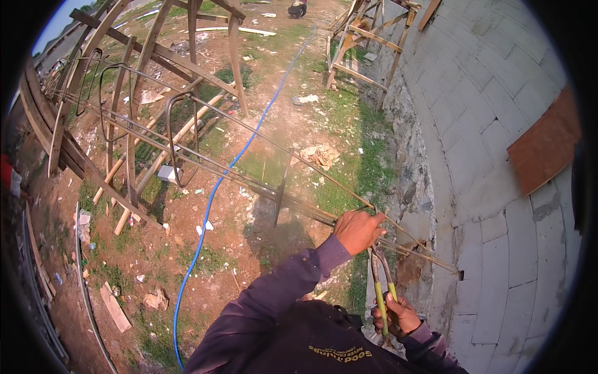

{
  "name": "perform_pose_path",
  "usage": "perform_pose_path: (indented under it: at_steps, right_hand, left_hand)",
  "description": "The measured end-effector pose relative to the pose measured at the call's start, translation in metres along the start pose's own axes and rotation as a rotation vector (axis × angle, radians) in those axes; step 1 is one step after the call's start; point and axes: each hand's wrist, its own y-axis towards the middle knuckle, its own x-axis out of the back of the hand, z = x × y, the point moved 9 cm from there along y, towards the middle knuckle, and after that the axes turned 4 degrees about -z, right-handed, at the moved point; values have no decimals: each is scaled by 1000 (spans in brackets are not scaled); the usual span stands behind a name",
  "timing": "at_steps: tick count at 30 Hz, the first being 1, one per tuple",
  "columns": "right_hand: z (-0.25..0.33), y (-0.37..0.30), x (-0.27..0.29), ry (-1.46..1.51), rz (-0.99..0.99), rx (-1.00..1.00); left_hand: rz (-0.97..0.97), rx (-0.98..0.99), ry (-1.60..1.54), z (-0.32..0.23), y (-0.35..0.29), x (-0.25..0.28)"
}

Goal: The person walks through a construction site, picks up a metal rebar cage, and uses pliers to twist wire ties around the cage to secure it. The person repeatedly twists wire ties at multiple points along the cage while standing near a partially built wall.

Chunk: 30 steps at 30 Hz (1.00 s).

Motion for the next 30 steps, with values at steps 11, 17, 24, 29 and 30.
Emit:
perform_pose_path:
  at_steps: [11, 17, 24, 29, 30]
  right_hand:
    - [39, -1, 41, -298, -316, 326]
    - [-4, 20, 39, -282, -215, 159]
    - [17, -14, 66, -661, -292, 790]
    - [68, -81, 69, -449, -487, 1524]
    - [79, -88, 68, -424, -514, 1601]
  left_hand:
    - [-9, -15, 4, -4, 4, 0]
    - [-41, -54, 3, -15, 6, 6]
    - [-132, -163, -31, -22, 8, 17]
    - [-19, -289, 97, -41, 0, 12]
    - [-7, -295, 117, -45, -1, 12]
